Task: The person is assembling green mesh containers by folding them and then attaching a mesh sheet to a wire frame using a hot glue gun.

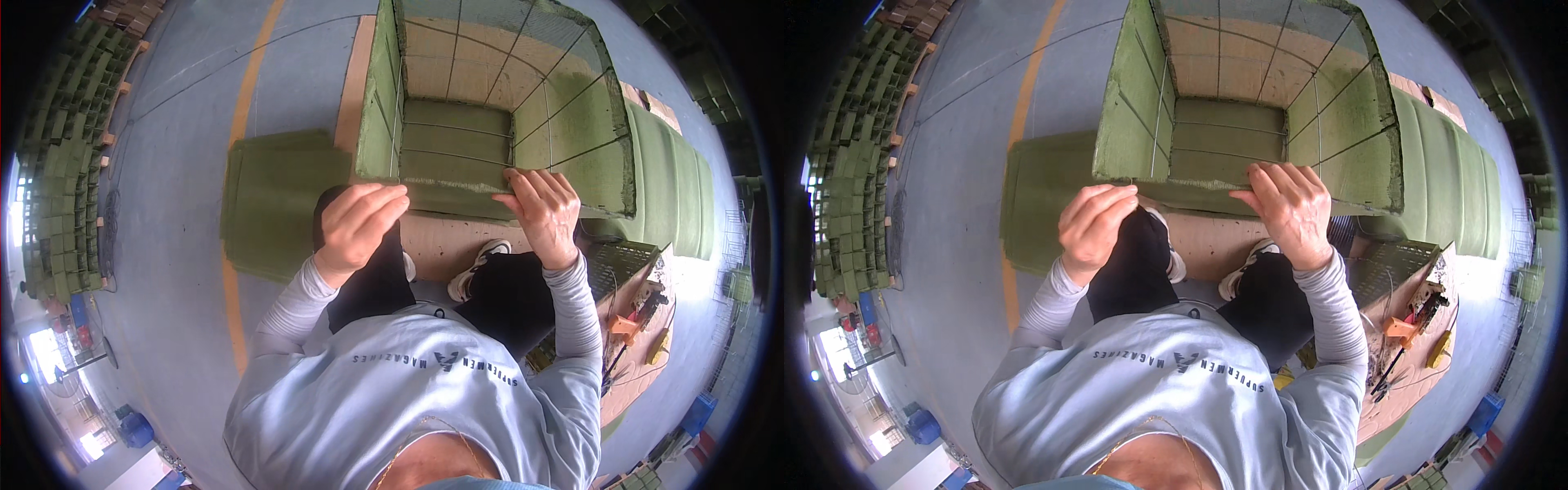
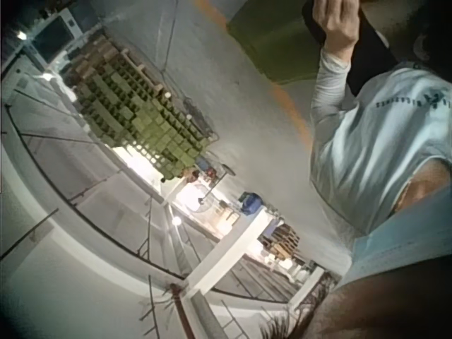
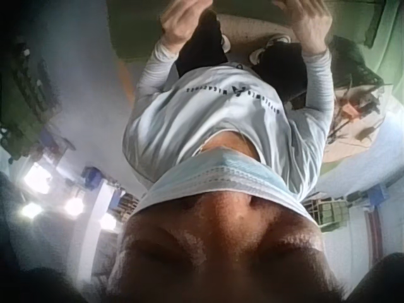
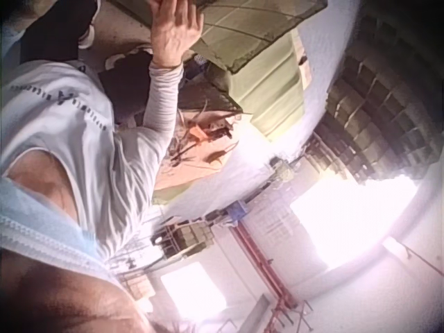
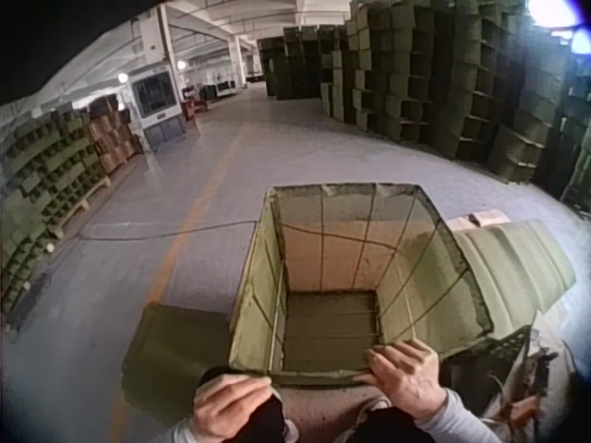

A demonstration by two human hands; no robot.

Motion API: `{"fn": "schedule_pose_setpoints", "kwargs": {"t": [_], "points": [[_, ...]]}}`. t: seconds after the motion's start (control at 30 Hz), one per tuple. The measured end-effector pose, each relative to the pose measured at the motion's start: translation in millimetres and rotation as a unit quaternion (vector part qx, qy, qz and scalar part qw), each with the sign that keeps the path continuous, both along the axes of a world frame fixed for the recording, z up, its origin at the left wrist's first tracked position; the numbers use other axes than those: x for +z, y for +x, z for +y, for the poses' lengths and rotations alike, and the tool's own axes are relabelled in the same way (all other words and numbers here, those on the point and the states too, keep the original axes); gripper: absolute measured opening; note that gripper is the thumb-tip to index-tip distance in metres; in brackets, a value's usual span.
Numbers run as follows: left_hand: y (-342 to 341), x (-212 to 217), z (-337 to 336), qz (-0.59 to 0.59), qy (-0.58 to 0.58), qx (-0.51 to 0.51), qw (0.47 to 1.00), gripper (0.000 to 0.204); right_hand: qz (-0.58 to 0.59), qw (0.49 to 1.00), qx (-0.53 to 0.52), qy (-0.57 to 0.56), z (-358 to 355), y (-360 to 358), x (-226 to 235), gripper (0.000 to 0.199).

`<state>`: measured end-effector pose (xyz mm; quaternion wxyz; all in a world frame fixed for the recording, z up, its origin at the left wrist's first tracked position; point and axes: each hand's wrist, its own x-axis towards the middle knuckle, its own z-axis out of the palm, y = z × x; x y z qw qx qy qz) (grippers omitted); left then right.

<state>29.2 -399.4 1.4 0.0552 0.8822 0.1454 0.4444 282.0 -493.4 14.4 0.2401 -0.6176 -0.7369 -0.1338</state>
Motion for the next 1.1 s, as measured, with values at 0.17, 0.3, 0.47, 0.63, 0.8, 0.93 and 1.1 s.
{"fn": "schedule_pose_setpoints", "kwargs": {"t": [0.17,0.3,0.47,0.63,0.8,0.93,1.1], "points": [[-1.0,20.2,9.3,-0.062,-0.198,-0.027,0.978,0.009,-0.001,1.0,-0.001,-0.011,-1.0,0.5,-1.2,0.034],[1.7,36.8,28.0,-0.037,-0.244,-0.034,0.969,0.017,0.005,1.0,0.002,-0.027,-0.1,1.6,-1.8,0.038],[17.3,55.6,65.0,0.088,-0.261,-0.056,0.96,0.017,0.006,0.999,0.011,-0.05,-0.3,4.9,-2.0,0.042],[16.5,60.8,77.6,0.267,-0.232,-0.205,0.913,0.032,-0.007,0.997,0.024,-0.074,1.4,9.2,-3.6,0.04],[14.2,49.6,66.5,0.274,-0.164,-0.184,0.929,0.024,-0.022,0.995,0.03,-0.091,3.8,11.1,-3.3,0.045],[18.2,50.9,76.9,0.282,-0.243,-0.175,0.912,0.018,0.001,0.991,0.032,-0.128,4.8,11.0,-3.4,0.05],[28.0,58.3,87.0,0.387,-0.259,-0.166,0.869,0.018,-0.021,0.993,0.043,-0.103,6.5,13.3,-4.3,0.044]]}}
